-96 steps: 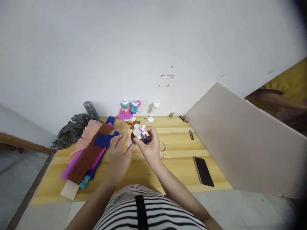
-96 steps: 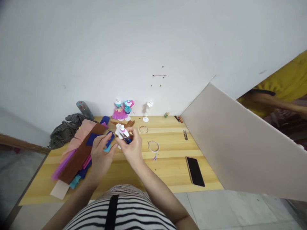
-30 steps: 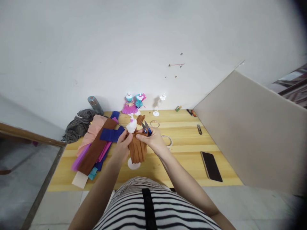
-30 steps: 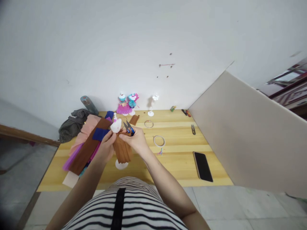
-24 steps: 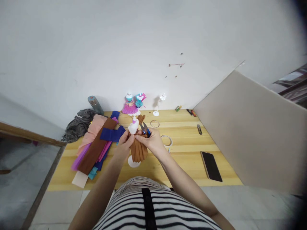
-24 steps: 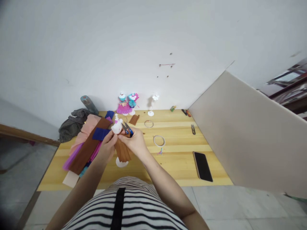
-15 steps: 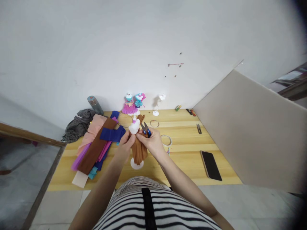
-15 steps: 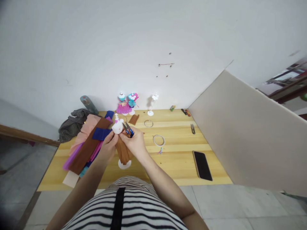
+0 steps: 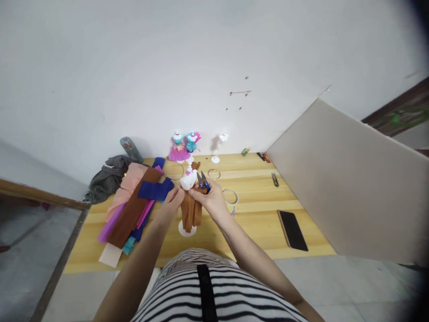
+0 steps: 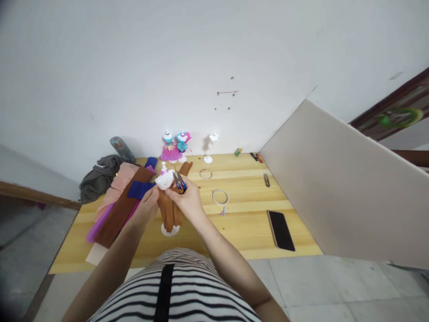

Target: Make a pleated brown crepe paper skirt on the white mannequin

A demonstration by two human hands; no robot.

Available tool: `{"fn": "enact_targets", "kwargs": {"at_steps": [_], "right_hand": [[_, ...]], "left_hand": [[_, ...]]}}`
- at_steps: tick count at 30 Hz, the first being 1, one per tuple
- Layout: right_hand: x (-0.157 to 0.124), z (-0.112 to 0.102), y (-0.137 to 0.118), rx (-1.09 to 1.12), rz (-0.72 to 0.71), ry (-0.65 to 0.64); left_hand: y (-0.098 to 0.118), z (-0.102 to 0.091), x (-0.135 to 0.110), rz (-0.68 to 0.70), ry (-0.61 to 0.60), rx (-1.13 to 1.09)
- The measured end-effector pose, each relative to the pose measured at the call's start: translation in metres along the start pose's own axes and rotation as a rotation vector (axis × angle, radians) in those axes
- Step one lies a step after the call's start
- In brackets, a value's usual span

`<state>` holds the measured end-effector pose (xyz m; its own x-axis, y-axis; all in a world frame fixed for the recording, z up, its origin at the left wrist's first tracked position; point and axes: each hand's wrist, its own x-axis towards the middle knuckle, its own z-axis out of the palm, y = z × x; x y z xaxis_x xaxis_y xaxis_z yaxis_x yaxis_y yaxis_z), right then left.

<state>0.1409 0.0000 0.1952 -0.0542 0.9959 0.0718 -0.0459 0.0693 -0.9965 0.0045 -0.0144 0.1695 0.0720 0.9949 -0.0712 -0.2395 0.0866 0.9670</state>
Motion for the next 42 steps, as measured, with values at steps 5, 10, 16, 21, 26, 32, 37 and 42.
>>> {"fn": "enact_targets", "kwargs": {"at_steps": [5,10,16,21,26,32,37,42], "right_hand": [[0.000,-0.003,0.000,0.004,0.043,-0.063],[-0.002,-0.007,-0.006,0.053,0.103,-0.112],[-0.005,-0.014,-0.011,0.116,0.164,-0.114],[-0.005,-0.009,-0.014,0.078,0.160,-0.073],[-0.004,-0.006,-0.018,0.024,0.097,-0.122],[-0.002,-0.004,-0.019,-0.051,0.051,-0.068],[0.001,-0.005,-0.007,0.075,0.139,-0.088],[0.002,-0.006,0.003,0.136,0.193,-0.102]], "left_hand": [[0.008,-0.007,0.001,-0.002,-0.141,0.131],[0.009,-0.007,-0.002,-0.030,-0.115,0.024],[0.005,-0.007,-0.004,-0.033,-0.100,-0.119],[0.004,-0.009,-0.005,0.000,-0.105,-0.055],[0.004,-0.008,-0.005,0.030,-0.134,-0.027],[0.005,-0.009,-0.006,0.038,-0.125,0.053],[0.015,-0.008,-0.009,0.068,-0.155,0.244],[0.017,-0.004,-0.006,0.034,-0.130,0.317]]}}
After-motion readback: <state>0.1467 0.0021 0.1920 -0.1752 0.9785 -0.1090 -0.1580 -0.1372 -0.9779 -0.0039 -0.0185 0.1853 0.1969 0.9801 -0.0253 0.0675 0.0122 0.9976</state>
